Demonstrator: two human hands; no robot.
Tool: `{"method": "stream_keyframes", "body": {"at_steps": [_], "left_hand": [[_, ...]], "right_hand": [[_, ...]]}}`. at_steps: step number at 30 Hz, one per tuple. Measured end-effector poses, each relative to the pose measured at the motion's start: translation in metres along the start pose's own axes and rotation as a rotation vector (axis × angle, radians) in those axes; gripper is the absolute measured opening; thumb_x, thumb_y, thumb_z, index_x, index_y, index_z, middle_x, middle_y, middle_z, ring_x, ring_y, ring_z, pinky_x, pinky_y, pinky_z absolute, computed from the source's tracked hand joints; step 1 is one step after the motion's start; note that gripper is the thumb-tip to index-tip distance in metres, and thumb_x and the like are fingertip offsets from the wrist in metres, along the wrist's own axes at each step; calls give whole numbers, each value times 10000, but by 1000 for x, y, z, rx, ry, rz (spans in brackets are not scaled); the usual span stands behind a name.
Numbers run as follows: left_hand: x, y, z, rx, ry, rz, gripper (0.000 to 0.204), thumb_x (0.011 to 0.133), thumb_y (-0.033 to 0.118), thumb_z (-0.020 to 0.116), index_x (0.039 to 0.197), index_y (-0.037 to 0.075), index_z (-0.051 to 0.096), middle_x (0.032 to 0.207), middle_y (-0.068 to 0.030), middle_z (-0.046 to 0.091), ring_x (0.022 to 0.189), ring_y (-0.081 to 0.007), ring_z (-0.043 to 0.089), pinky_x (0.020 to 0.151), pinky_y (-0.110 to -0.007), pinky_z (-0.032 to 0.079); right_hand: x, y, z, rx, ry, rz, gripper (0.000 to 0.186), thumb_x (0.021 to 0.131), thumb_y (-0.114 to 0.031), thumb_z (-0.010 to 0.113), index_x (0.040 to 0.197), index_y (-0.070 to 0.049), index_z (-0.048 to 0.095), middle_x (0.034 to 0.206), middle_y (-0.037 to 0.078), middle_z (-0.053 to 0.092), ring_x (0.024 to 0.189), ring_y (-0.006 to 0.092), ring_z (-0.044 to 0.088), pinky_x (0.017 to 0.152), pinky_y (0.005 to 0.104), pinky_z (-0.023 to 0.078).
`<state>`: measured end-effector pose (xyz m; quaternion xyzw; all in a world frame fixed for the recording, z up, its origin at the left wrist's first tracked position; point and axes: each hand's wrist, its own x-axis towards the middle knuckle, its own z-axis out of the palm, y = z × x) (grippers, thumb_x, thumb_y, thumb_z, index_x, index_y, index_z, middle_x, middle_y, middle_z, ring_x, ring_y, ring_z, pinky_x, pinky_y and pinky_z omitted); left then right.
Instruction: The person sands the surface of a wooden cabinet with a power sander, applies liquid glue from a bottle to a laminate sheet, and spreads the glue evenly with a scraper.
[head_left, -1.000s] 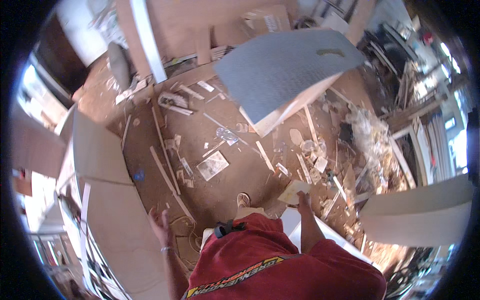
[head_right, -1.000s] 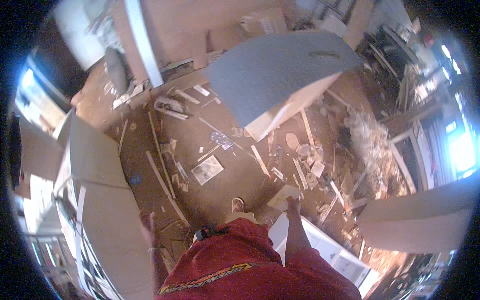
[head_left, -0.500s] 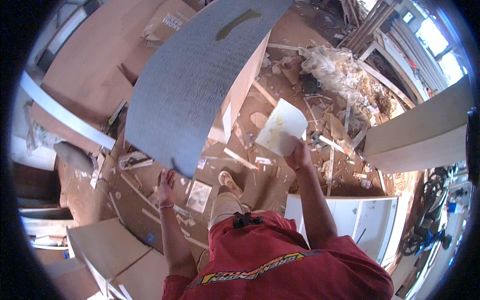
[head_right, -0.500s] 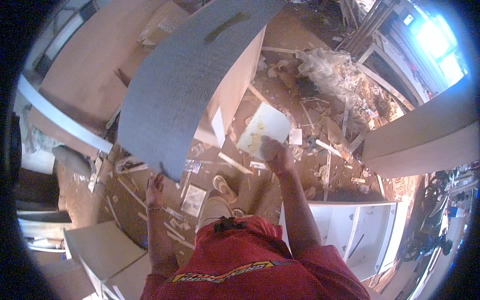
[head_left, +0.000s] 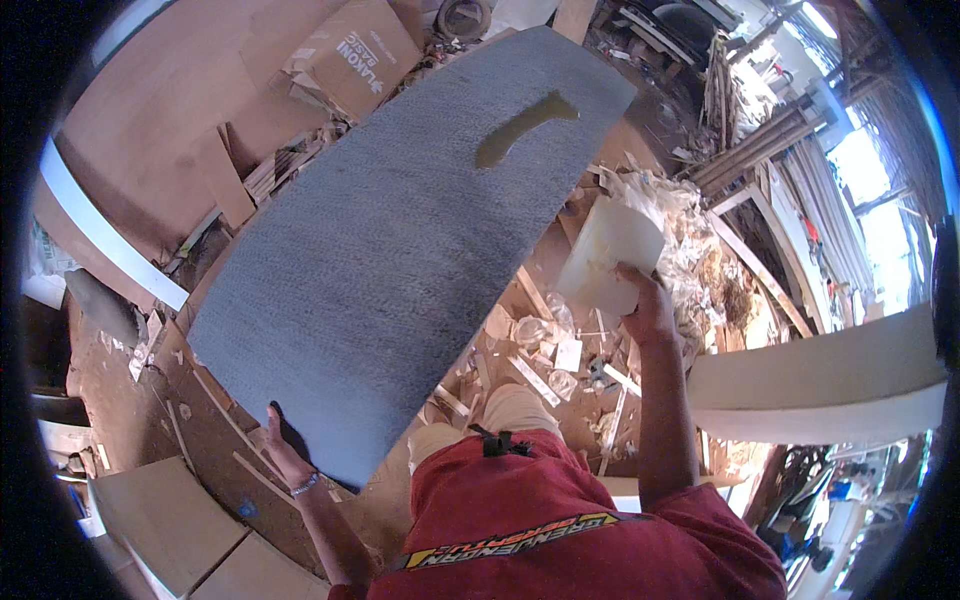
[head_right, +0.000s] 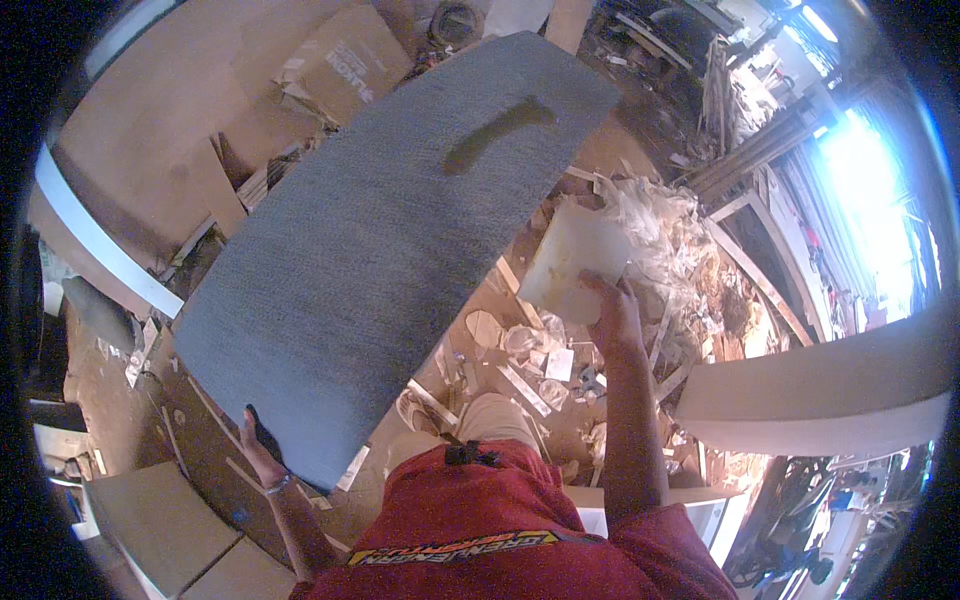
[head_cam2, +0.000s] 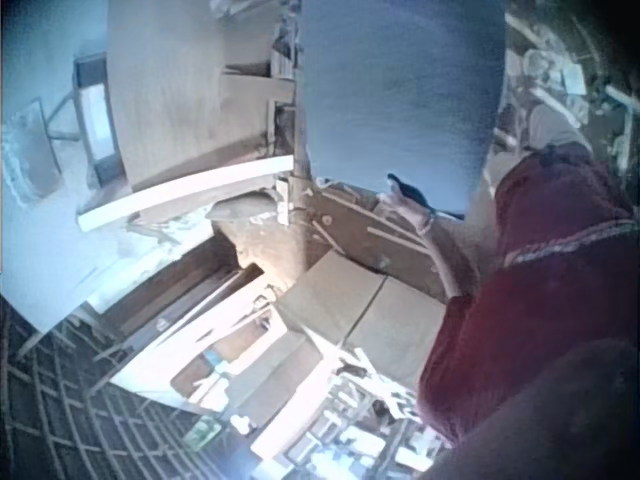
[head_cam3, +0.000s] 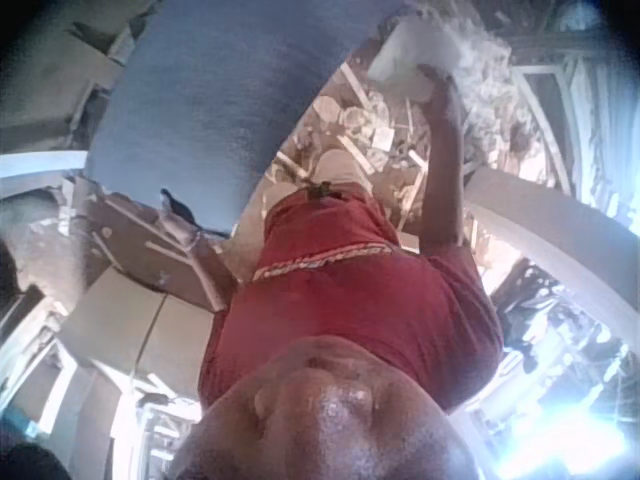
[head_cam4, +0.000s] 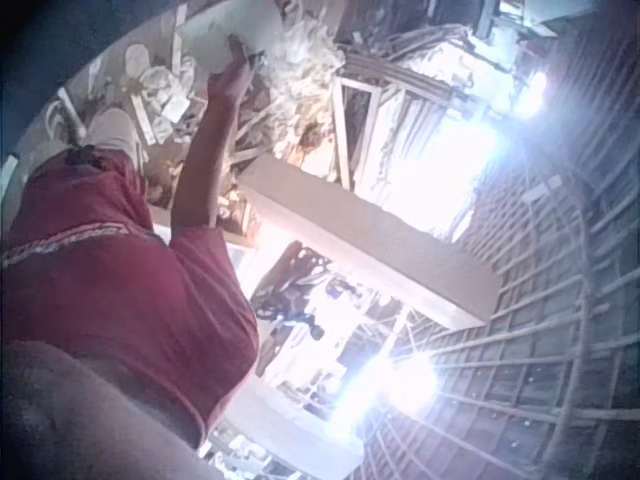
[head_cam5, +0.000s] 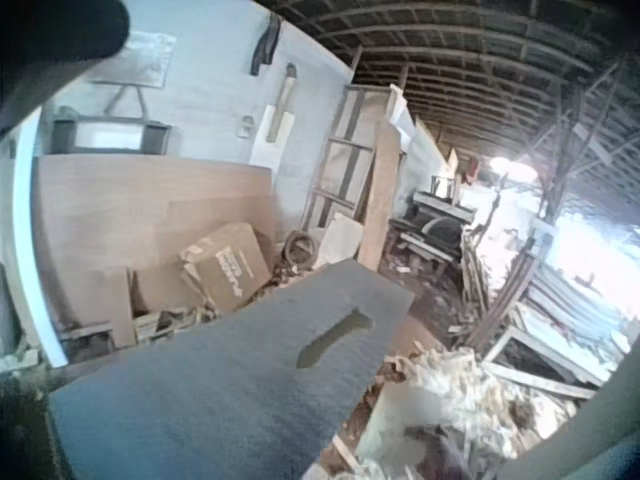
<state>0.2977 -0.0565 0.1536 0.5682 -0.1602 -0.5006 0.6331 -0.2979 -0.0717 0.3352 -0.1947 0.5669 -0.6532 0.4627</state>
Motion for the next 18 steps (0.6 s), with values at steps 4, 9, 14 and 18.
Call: {"method": "stream_keyframes", "body": {"at_steps": [4, 9, 14, 18], "left_hand": [[-1, -27, 50, -137, -47, 29, 401, 973, 280, 670, 1244, -16, 653, 1177, -29, 632, 1094, -182, 563, 1027, -328, 410], [-24, -22, 133, -3, 176, -3, 395, 970, 236, 673, 1264, -26, 648, 1250, -72, 650, 1148, -206, 585, 1066, -353, 416], [-9, -24, 188, 160, 220, -57, 398, 952, 224, 698, 1254, -32, 658, 1226, -88, 653, 1117, -204, 610, 1054, -343, 432], [-31, -6, 199, 279, 350, -74, 512, 920, 258, 736, 1323, -26, 598, 1263, -94, 636, 1219, -196, 566, 1110, -364, 382]], "right_hand": [[108, -59, 43, -210, 48, -125, 483, 862, -126, 694, 1306, 14, 567, 1197, 142, 656, 1056, 291, 664, 890, 427, 546], [311, -111, 68, -708, -54, -412, 458, 818, -138, 688, 1238, 36, 633, 1123, 146, 708, 1037, 303, 676, 898, 415, 532], [574, -150, 42, -1579, -69, -675, 434, 807, -170, 638, 1193, 26, 672, 1172, 295, 683, 1130, 420, 666, 961, 507, 509], [639, -134, 99, -1751, -52, -588, 407, 840, -182, 595, 1195, -1, 679, 1215, 290, 663, 1147, 451, 639, 980, 533, 504]]}}
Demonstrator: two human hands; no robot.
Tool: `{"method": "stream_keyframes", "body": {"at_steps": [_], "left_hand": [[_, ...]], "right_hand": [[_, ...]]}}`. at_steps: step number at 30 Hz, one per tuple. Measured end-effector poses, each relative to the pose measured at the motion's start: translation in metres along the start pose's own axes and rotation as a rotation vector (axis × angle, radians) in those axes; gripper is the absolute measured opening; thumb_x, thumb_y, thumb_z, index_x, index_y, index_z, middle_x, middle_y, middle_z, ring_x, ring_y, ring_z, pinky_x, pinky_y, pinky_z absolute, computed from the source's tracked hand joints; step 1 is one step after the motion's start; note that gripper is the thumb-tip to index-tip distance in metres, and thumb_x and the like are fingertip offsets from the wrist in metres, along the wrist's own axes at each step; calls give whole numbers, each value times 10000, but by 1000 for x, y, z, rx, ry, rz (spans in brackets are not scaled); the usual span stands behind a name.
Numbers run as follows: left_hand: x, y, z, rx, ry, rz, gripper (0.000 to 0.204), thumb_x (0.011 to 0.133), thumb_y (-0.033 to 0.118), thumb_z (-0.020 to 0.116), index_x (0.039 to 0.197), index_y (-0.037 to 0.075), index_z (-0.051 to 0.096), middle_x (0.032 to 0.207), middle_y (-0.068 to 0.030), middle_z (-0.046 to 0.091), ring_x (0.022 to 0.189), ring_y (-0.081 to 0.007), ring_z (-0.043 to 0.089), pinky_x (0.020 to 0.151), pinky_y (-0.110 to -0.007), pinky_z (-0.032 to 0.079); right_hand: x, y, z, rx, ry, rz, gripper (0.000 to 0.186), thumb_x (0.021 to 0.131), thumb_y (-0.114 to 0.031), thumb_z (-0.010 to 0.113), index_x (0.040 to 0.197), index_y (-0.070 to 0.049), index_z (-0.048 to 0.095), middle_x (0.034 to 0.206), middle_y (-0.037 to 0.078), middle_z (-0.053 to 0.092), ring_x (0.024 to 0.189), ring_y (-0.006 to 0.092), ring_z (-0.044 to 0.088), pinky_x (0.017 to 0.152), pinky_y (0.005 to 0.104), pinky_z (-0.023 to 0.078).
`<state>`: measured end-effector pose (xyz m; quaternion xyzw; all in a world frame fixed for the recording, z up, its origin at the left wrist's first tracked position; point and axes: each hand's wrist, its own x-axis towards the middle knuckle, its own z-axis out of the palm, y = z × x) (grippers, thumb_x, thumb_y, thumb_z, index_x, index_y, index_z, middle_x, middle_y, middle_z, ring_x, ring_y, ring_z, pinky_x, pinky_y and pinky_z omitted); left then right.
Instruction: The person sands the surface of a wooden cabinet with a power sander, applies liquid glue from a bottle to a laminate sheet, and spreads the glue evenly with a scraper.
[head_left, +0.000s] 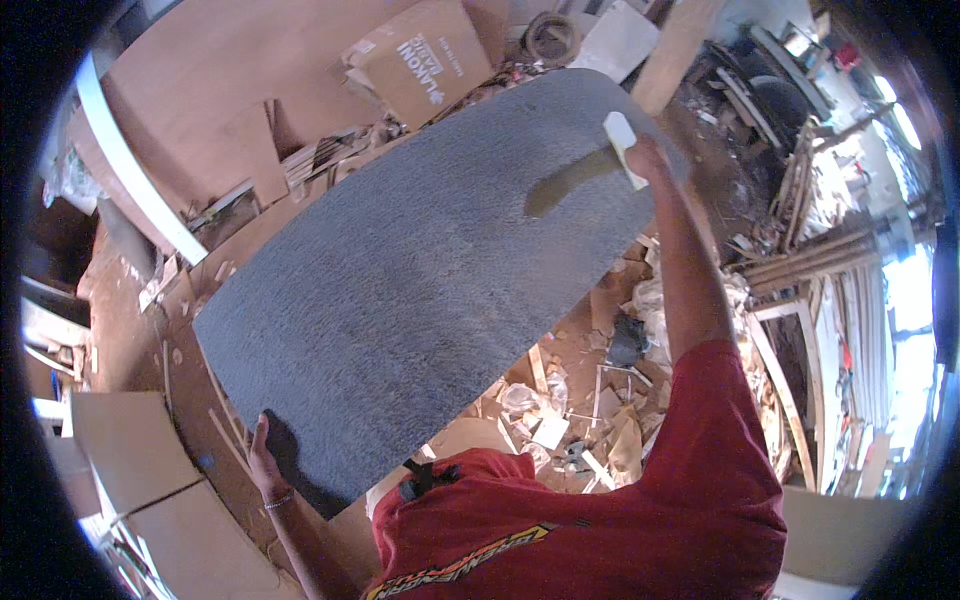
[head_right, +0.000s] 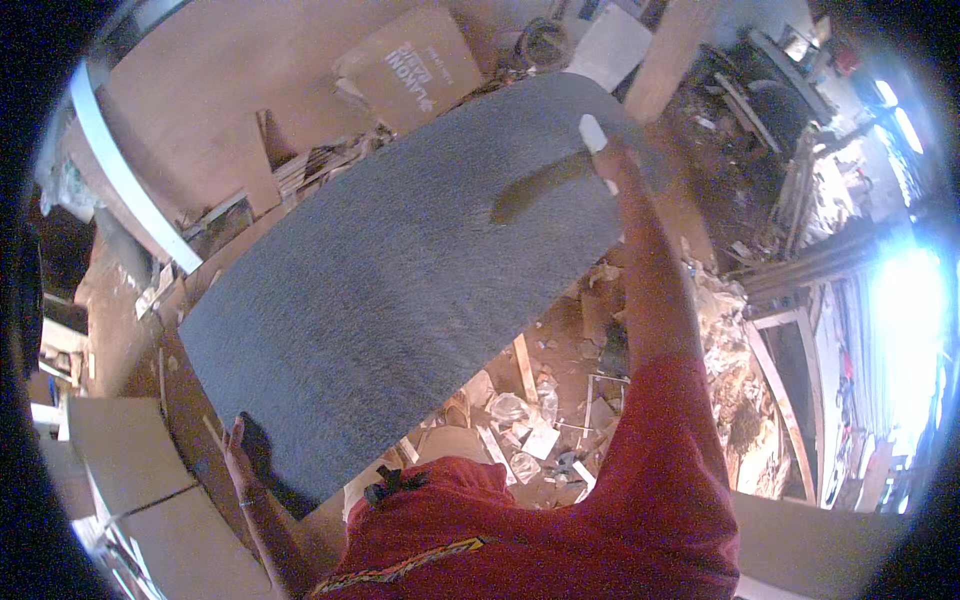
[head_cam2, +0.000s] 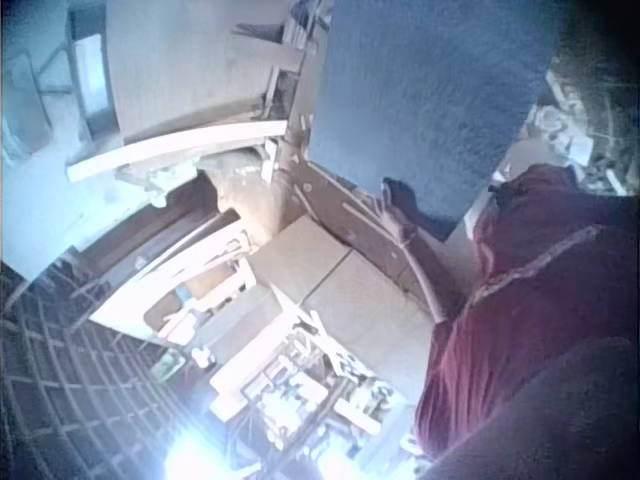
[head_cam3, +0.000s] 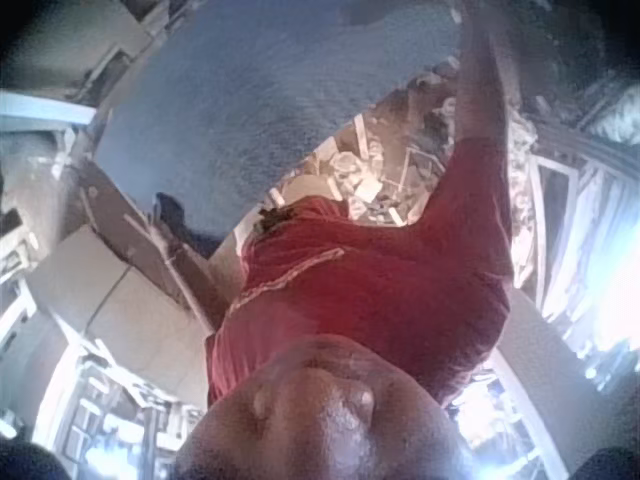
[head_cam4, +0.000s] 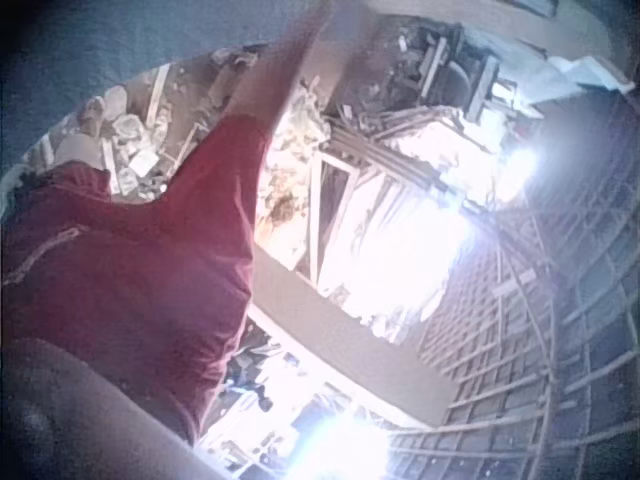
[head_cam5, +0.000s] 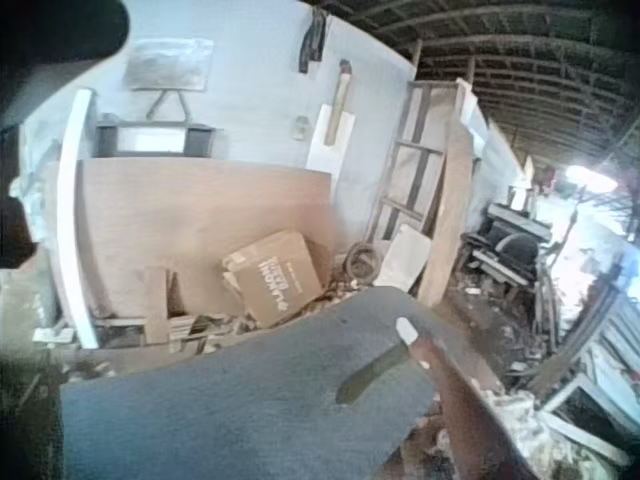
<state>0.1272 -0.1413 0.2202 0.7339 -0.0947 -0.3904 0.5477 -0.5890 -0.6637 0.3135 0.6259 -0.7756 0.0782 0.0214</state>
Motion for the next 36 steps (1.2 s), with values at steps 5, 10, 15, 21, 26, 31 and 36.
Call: {"method": "stream_keyframes", "body": {"at_steps": [5, 10, 15, 21, 26, 31, 36], "left_hand": [[19, -18, 0, 19, 51, 14, 579, 889, 293, 761, 1328, -35, 578, 1234, -90, 631, 1180, -212, 579, 1036, -360, 437], [0, 3, 33, -108, 39, -81, 494, 897, 253, 744, 1286, -14, 597, 1110, -42, 661, 1019, -174, 633, 932, -334, 482], [27, 0, 25, -319, -177, -50, 415, 917, 232, 712, 1256, 8, 624, 1131, -42, 688, 997, -193, 655, 917, -334, 495], [65, 42, 22, -505, -509, -128, 367, 938, 206, 683, 1245, 11, 632, 1193, -75, 692, 1031, -219, 669, 949, -367, 504], [83, 47, -2, -405, -560, -247, 371, 916, 91, 707, 1263, 4, 610, 1201, -97, 687, 1087, -241, 664, 968, -382, 512], [74, 63, -9, -407, -680, -8, 424, 919, 125, 721, 1304, 12, 586, 1173, -79, 698, 1030, -202, 662, 918, -349, 514], [67, 83, -8, -242, -753, 247, 436, 945, 66, 676, 1351, -14, 538, 1218, -84, 673, 1048, -167, 633, 931, -308, 489]], "right_hand": [[22, -24, 26, -100, -123, -96, 437, 845, -170, 572, 1255, -45, 658, 1277, 256, 649, 1207, 442, 606, 1033, 512, 478], [-24, -51, 8, -43, -129, -159, 477, 837, -189, 567, 1285, -45, 643, 1272, 257, 652, 1183, 443, 622, 1033, 498, 482], [-66, -99, -15, 30, -207, -170, 493, 789, -131, 575, 1262, -18, 657, 1218, 278, 672, 1165, 435, 636, 1006, 474, 487], [-152, -215, -11, 160, -229, -224, 492, 789, -117, 580, 1262, -7, 656, 1170, 267, 698, 1123, 408, 668, 983, 452, 499], [-232, -306, -18, 173, -197, -183, 478, 790, -113, 580, 1245, 19, 651, 1183, 289, 681, 1125, 430, 657, 983, 467, 501], [-299, -409, -36, 136, -242, -195, 470, 799, -132, 577, 1231, 42, 640, 1197, 311, 661, 1150, 449, 637, 994, 481, 493], [-337, -465, -41, 211, -253, -246, 460, 804, -100, 543, 1231, 43, 636, 1187, 313, 663, 1139, 450, 638, 994, 483, 485]]}}
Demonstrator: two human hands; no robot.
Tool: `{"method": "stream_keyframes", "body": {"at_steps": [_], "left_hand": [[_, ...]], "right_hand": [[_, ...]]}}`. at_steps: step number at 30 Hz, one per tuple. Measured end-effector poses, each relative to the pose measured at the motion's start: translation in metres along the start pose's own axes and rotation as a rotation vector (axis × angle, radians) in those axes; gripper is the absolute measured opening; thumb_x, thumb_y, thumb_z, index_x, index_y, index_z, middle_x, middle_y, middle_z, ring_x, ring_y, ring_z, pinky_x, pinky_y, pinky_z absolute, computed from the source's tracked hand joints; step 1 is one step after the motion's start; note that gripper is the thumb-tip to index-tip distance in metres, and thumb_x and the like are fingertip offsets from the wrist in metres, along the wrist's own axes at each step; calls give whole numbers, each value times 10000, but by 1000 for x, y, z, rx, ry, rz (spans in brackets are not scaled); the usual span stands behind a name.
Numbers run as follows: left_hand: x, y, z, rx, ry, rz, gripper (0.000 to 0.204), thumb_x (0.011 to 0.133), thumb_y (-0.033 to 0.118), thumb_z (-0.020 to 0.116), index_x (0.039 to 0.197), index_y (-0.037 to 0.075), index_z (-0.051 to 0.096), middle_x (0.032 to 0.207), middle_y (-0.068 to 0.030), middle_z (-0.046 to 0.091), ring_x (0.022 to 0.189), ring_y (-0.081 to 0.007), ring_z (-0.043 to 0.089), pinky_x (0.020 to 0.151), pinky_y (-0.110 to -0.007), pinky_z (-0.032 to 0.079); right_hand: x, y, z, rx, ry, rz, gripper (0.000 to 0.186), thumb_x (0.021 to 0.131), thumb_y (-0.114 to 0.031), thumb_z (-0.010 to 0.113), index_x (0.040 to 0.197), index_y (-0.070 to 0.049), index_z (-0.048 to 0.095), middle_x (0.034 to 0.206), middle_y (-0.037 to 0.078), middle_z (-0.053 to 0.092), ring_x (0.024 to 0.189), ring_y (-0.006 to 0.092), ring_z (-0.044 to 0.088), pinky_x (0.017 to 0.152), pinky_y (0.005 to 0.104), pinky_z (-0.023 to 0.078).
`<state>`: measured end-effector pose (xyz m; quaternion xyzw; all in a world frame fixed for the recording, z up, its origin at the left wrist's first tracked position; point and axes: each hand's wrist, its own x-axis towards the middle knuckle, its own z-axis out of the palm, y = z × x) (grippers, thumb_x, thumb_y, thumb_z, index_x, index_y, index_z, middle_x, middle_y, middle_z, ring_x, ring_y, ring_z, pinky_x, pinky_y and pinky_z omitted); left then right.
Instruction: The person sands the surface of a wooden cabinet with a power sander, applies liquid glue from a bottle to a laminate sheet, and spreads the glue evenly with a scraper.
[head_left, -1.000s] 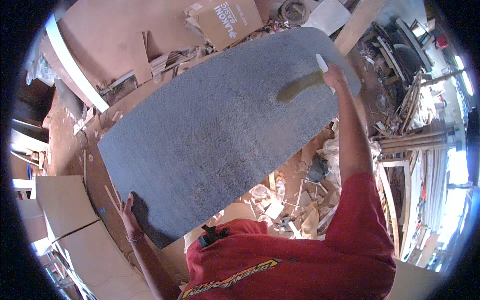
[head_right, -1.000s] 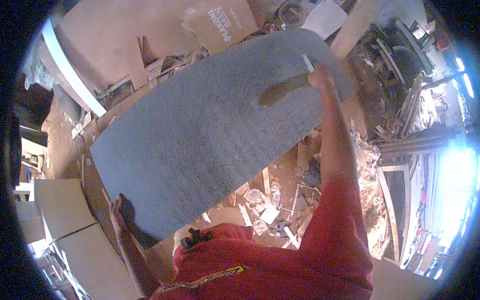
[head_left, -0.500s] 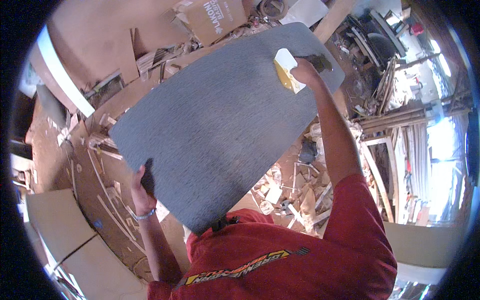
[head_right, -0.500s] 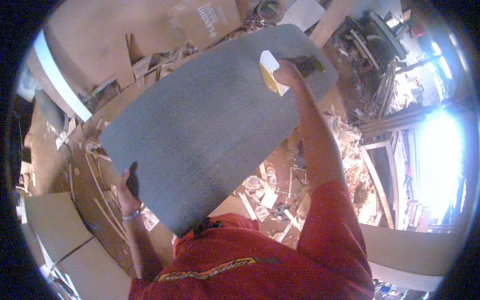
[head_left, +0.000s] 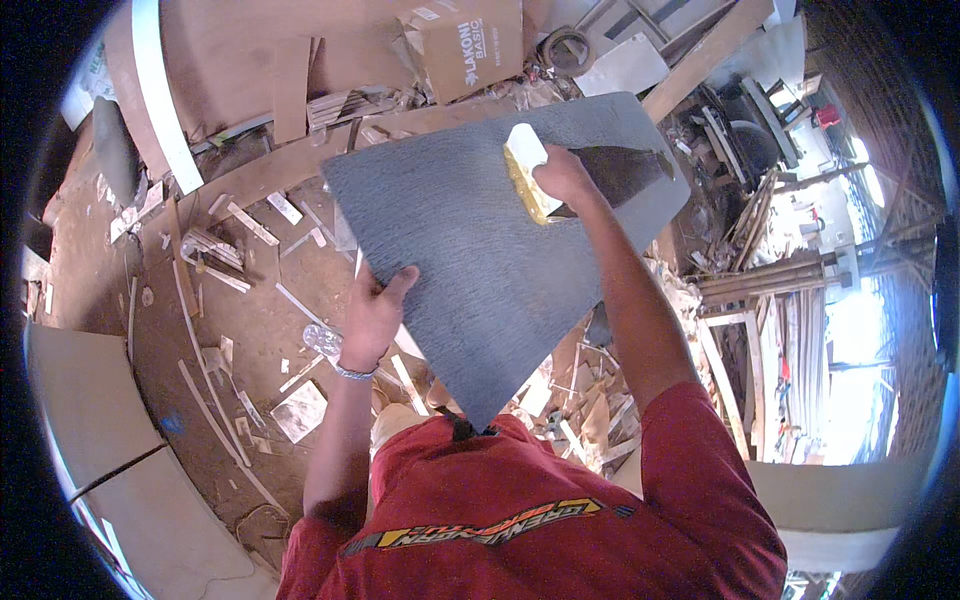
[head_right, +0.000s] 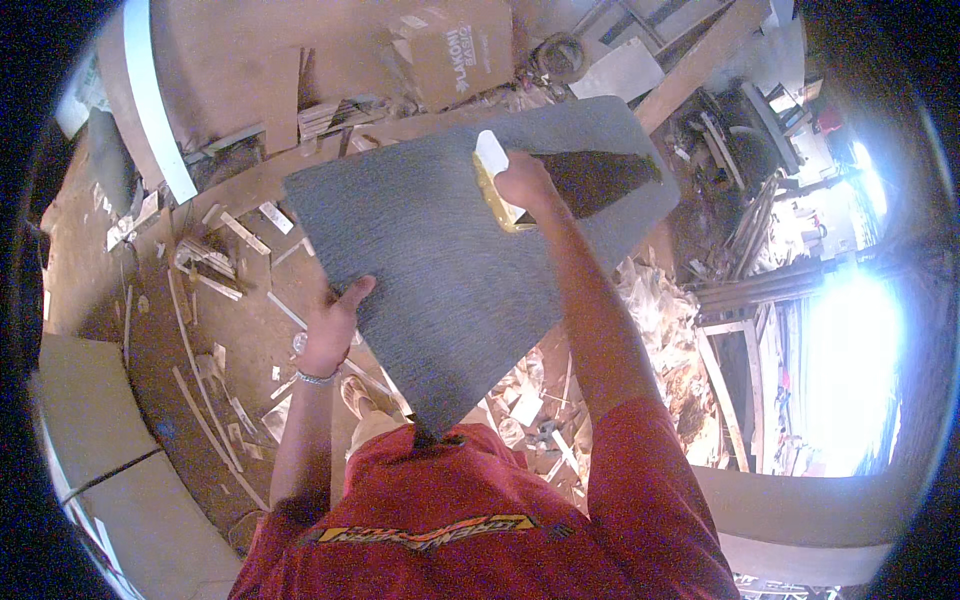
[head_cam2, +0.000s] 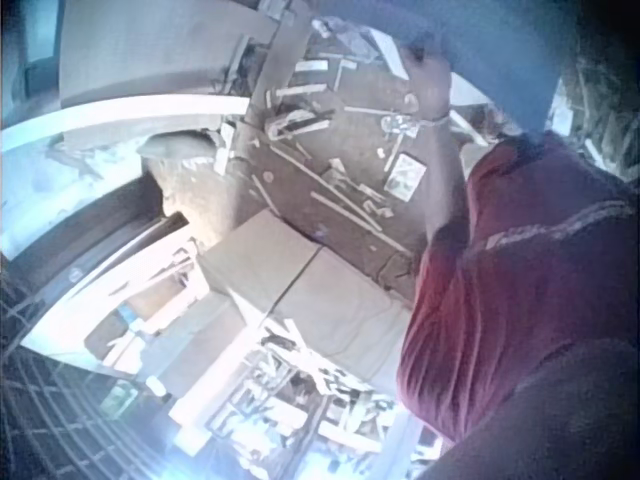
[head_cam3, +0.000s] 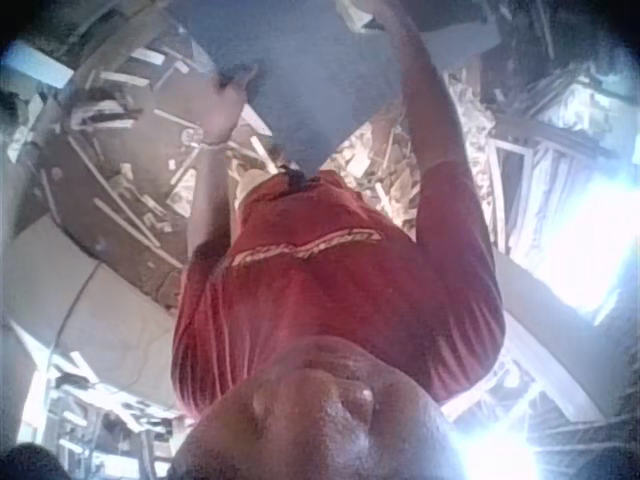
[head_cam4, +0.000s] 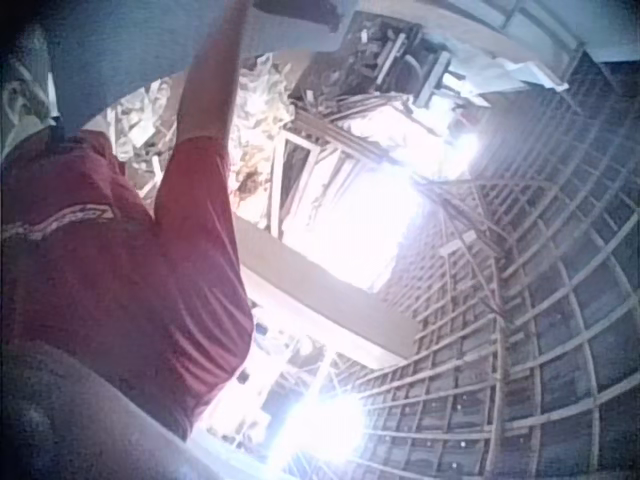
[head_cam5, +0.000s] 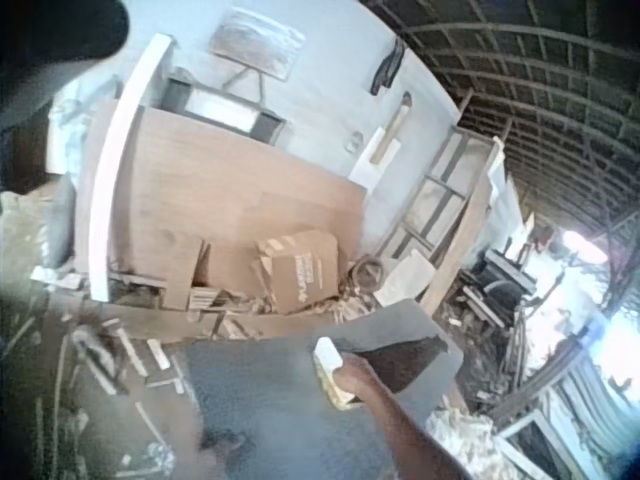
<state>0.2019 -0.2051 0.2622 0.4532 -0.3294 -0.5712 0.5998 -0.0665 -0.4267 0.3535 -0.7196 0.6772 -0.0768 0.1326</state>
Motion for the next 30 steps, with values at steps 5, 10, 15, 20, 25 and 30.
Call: {"method": "stream_keyframes", "body": {"at_steps": [5, 10, 15, 20, 25, 30], "left_hand": [[-1, 11, 3, 158, -99, 146, 474, 969, 29, 588, 1420, -17, 449, 1116, -89, 668, 937, -125, 602, 857, -294, 502], [-3, 22, 7, 291, -85, 168, 509, 937, 4, 568, 1428, -18, 434, 1079, -169, 684, 860, -169, 645, 817, -316, 522], [3, 9, 5, 387, -64, 300, 593, 905, -4, 559, 1469, -15, 378, 1198, -293, 664, 1087, -398, 689, 925, -431, 531], [5, 3, -5, 371, -31, 273, 620, 888, -5, 581, 1470, -25, 369, 1204, -310, 648, 1092, -434, 671, 926, -444, 527], [-2, 15, -2, 469, -4, 244, 618, 879, 12, 616, 1447, -43, 379, 1219, -328, 628, 1124, -470, 633, 955, -465, 508], [5, -8, -5, 480, 38, 229, 598, 880, 9, 626, 1430, -50, 400, 1222, -308, 634, 1133, -453, 632, 987, -447, 493]], "right_hand": [[-5, -46, 21, 53, -62, -150, 389, 801, -146, 567, 1138, 9, 685, 1162, 280, 682, 1117, 458, 641, 973, 507, 503], [-12, -95, 37, 133, -94, -136, 408, 798, -143, 566, 1147, 24, 695, 1148, 296, 684, 1104, 452, 654, 952, 505, 509], [-25, -133, 34, 290, -206, -165, 440, 813, -113, 653, 1201, 94, 639, 1114, 256, 716, 1019, 335, 708, 879, 424, 534], [-45, -187, 30, 313, -203, -258, 433, 837, -149, 668, 1213, 64, 648, 1143, 255, 709, 1062, 343, 693, 930, 416, 510], [-63, -233, 18, 198, -179, -447, 420, 847, -178, 634, 1197, 55, 646, 1150, 280, 692, 1097, 395, 674, 954, 450, 504], [-71, -258, 10, 166, -162, -636, 425, 851, -193, 615, 1205, 40, 640, 1133, 283, 688, 1097, 413, 664, 947, 454, 510]]}}
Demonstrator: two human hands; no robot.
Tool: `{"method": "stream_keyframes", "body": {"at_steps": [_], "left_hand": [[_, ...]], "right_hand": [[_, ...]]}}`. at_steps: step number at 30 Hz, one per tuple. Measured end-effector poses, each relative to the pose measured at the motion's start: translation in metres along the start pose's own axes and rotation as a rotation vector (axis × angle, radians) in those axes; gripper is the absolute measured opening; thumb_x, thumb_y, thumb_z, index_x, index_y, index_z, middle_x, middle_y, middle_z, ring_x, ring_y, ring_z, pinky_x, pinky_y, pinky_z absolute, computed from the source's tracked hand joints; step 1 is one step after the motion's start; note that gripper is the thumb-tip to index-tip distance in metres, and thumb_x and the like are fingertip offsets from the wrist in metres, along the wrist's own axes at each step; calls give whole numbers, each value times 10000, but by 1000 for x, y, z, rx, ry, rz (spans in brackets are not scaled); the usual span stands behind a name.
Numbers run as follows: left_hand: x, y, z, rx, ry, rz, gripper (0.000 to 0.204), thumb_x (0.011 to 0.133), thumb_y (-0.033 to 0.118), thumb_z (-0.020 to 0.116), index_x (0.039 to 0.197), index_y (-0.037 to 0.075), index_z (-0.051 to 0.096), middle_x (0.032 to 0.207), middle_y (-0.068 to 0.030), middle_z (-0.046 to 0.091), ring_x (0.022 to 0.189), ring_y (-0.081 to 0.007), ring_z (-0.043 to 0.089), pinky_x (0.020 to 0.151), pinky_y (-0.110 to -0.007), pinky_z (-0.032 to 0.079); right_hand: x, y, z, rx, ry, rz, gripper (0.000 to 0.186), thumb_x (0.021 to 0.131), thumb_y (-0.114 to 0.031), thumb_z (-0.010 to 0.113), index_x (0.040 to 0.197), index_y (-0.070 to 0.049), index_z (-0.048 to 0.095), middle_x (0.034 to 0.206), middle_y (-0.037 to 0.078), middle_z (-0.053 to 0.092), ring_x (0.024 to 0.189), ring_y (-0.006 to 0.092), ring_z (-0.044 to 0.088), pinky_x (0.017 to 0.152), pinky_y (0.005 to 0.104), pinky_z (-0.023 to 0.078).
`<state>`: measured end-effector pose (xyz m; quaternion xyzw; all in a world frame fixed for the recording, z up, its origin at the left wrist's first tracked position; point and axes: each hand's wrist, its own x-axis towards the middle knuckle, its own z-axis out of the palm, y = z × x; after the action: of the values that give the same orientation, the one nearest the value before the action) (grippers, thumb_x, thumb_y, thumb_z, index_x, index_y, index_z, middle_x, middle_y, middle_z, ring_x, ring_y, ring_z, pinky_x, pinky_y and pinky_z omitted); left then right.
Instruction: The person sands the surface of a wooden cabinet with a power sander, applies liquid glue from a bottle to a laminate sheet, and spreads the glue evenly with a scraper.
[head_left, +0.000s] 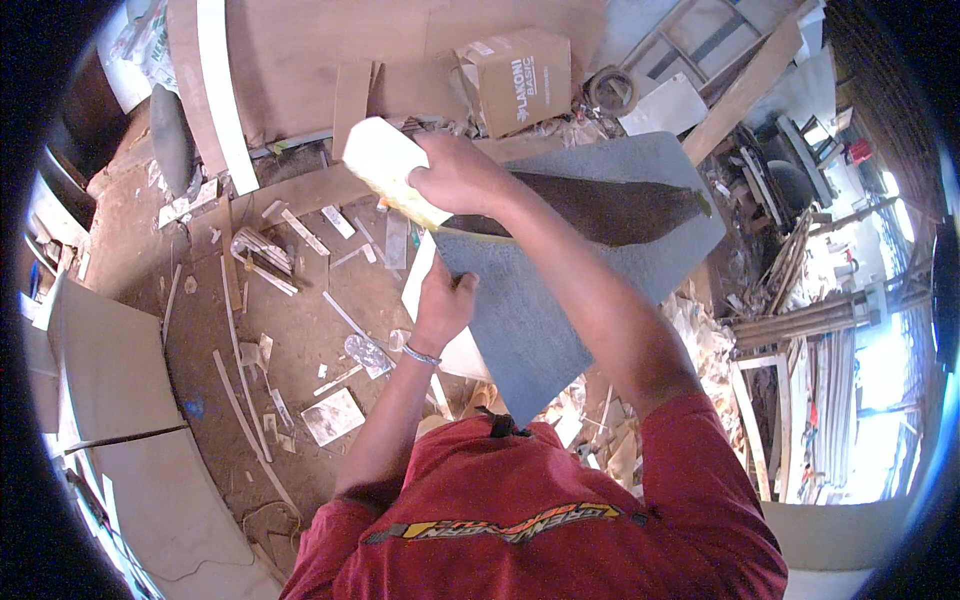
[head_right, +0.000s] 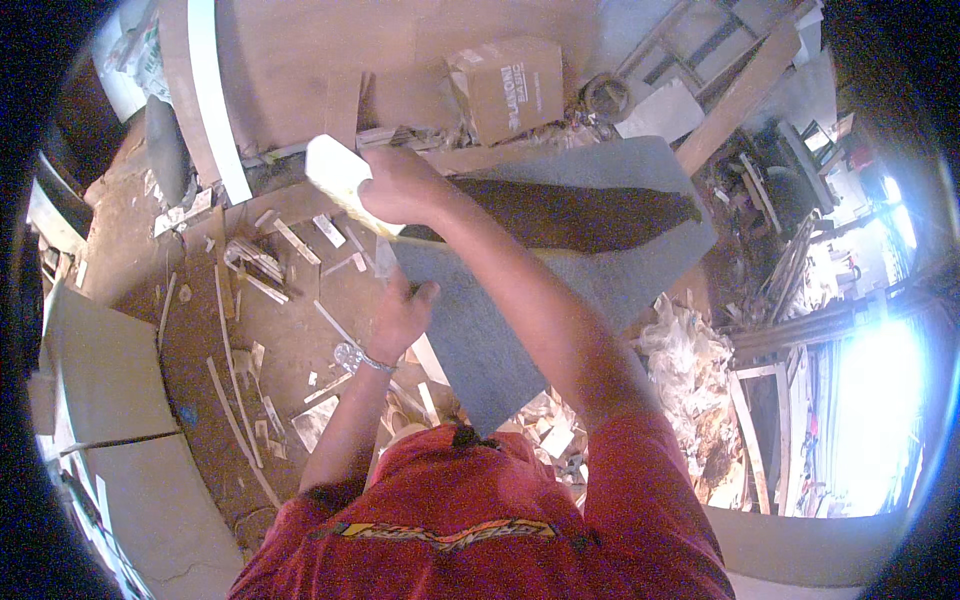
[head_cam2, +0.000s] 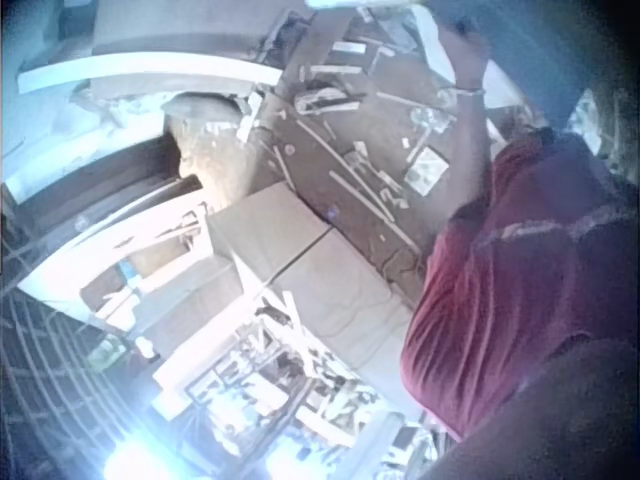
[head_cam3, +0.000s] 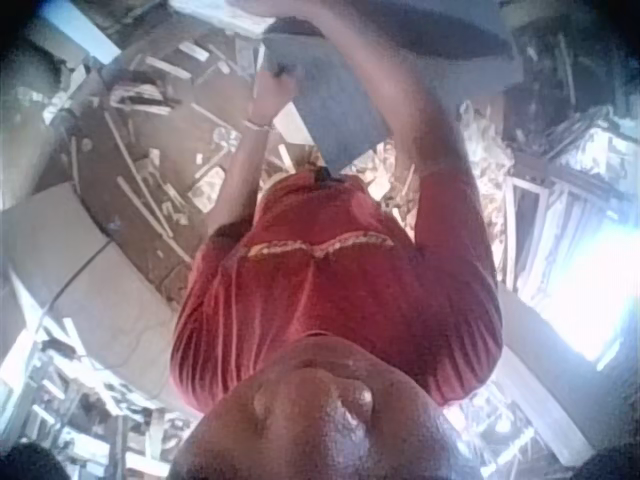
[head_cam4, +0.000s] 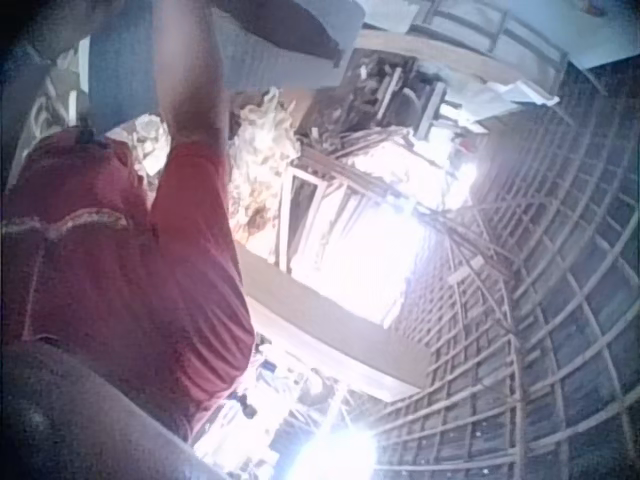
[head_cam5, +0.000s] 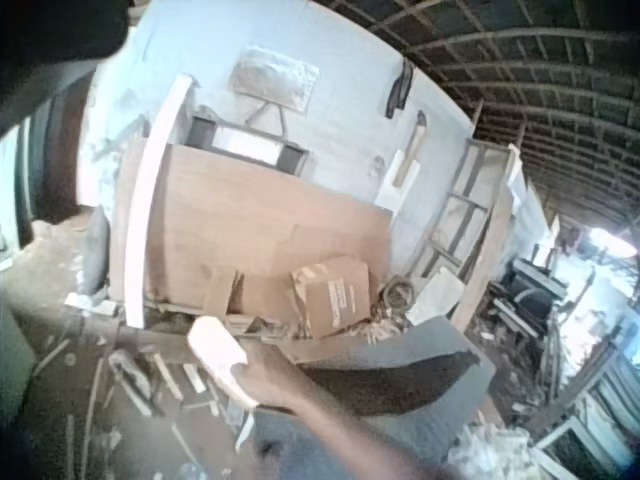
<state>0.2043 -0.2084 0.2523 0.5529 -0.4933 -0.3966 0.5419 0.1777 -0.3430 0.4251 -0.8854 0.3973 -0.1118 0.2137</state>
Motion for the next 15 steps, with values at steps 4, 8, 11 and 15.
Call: {"method": "stream_keyframes", "body": {"at_steps": [4, 8, 11, 15], "left_hand": [[0, -14, -1, -459, 112, -246, 566, 897, -12, 617, 1425, -55, 419, 1254, -196, 660, 1153, -310, 642, 1034, -386, 459], [-11, -6, 25, -526, 297, -404, 437, 963, 67, 637, 1360, -50, 499, 1257, -125, 649, 1148, -214, 608, 1040, -334, 431], [-11, -18, 43, -594, 364, -276, 418, 984, 115, 643, 1346, -50, 516, 1212, -105, 652, 1092, -186, 595, 1002, -319, 441], [-9, -24, 69, -615, 415, -319, 449, 1001, 135, 635, 1363, -82, 481, 1243, -116, 624, 1073, -158, 574, 977, -312, 450]], "right_hand": [[-27, -8, -28, 217, 85, 158, 441, 902, -241, 663, 1219, 64, 636, 1113, 212, 723, 1016, 279, 701, 923, 398, 518], [-105, 62, -75, 197, 267, 226, 407, 902, -255, 662, 1185, 38, 669, 1116, 242, 725, 1064, 351, 703, 938, 443, 518], [-159, 135, -65, -22, 291, 422, 381, 904, -224, 649, 1191, 26, 667, 1126, 242, 720, 1085, 377, 695, 951, 454, 515], [-196, 164, -57, 118, 301, 540, 396, 913, -169, 643, 1246, 45, 633, 1125, 213, 725, 1067, 291, 700, 939, 406, 513]]}}
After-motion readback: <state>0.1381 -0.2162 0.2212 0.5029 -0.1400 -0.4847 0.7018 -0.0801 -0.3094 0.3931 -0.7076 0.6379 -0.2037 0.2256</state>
